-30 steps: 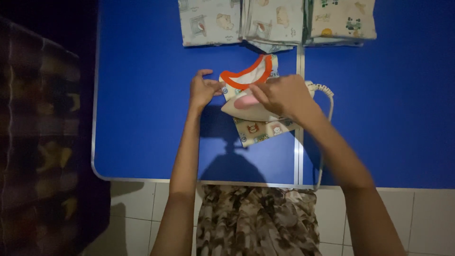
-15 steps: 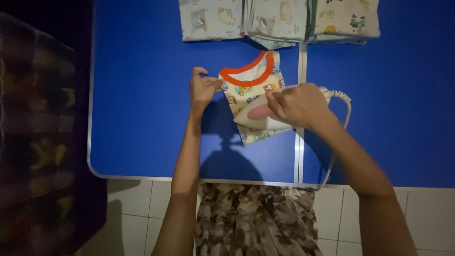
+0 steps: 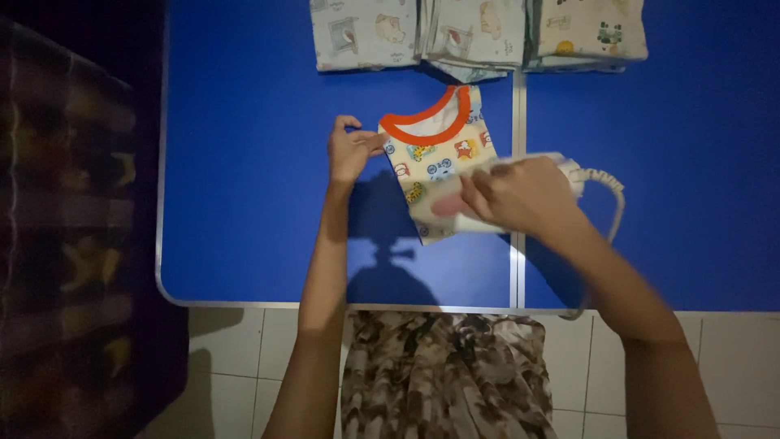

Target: Ironing and folding children's clothing on a table.

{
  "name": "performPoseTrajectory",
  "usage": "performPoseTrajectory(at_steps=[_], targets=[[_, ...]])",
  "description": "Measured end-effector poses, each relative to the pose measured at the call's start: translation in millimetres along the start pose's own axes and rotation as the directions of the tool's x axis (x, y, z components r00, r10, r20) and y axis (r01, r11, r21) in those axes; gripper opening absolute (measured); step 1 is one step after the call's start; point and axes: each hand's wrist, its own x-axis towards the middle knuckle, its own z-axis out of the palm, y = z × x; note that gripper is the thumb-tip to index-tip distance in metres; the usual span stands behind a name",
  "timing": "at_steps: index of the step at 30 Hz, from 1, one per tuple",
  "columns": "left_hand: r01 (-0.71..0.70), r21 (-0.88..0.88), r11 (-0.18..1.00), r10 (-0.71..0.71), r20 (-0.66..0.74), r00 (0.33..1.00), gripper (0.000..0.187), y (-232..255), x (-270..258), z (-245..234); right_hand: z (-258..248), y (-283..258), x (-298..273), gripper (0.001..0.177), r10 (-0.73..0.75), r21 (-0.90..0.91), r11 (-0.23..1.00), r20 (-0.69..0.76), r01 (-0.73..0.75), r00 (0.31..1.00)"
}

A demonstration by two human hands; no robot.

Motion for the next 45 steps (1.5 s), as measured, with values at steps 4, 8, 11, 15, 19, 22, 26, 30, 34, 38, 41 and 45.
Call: performPoseTrajectory(at_steps=[4, 8, 11, 15, 19, 22, 26, 30, 34, 38, 41, 45], targets=[[-0.032, 0.027, 0.999, 0.032, 0.009, 0.999, 0.055, -1.0, -3.0, -1.9, 10.1, -9.0, 40.1, 0.046, -0.007, 0.0, 1.0, -0.115, 0.007, 0.993], [-0.055, 0.001, 0.998, 0.055, 0.003, 0.998, 0.058, -10.7, 2.6, -0.6, 35.8, -11.7, 64.1, 0.049, 0.064, 0.038, 0.997, -0.086, -0.061, 0.994], [-0.09, -0.004, 0.996, 0.09, -0.036, 0.995, 0.058, -23.8, 4.1, -6.2, 36.9, -15.8, 65.8, 0.046, 0.03, 0.068, 0.997, -0.113, -0.022, 0.993], [-0.145, -0.007, 0.989, 0.144, -0.035, 0.989, 0.057, -14.9, 0.4, 3.7, 23.7, -28.9, 53.0, 0.045, 0.002, 0.105, 0.995, -0.004, -0.002, 1.0], [-0.154, 0.1, 0.983, 0.164, -0.102, 0.981, 0.057, -14.6, -3.7, 3.0, 18.4, -36.9, 32.0, 0.036, -0.08, 0.089, 0.992, -0.145, 0.094, 0.986], [-0.206, 0.072, 0.976, 0.209, -0.039, 0.977, 0.057, -16.9, -3.1, 0.9, 14.8, -42.1, 23.5, 0.035, -0.016, 0.132, 0.991, -0.158, 0.037, 0.987], [-0.156, 0.067, 0.985, 0.16, -0.054, 0.986, 0.056, -4.1, -7.4, 7.1, 13.1, -45.7, 12.4, 0.035, -0.005, 0.153, 0.988, -0.082, 0.018, 0.997], [-0.143, 0.133, 0.981, 0.153, -0.072, 0.986, 0.056, 3.8, -10.4, 8.0, 12.7, -47.3, -1.3, 0.044, -0.063, 0.178, 0.98, -0.13, 0.086, 0.99], [-0.147, 0.07, 0.987, 0.151, -0.054, 0.987, 0.056, -4.9, -6.3, 5.8, 13.2, -52.5, -16.2, 0.04, -0.063, 0.166, 0.983, -0.067, 0.073, 0.996], [-0.147, 0.06, 0.987, 0.15, -0.048, 0.987, 0.055, -1.8, -9.6, 7.0, 10.0, -54.2, -30.9, 0.046, -0.055, 0.242, 0.97, 0.07, 0.036, 0.996], [-0.135, 0.091, 0.987, 0.14, -0.053, 0.989, 0.052, 5.1, -16.1, 9.7, 16.1, -35.4, -40.9, 0.045, -0.178, 0.167, 0.975, 0.174, 0.15, 0.969], [-0.29, 0.209, 0.934, 0.31, -0.071, 0.948, 0.048, 20.5, -41.3, 18.3, -31.8, -25.5, -26.6, 0.039, 0.082, -0.014, 0.996, 0.549, -0.089, 0.832]])
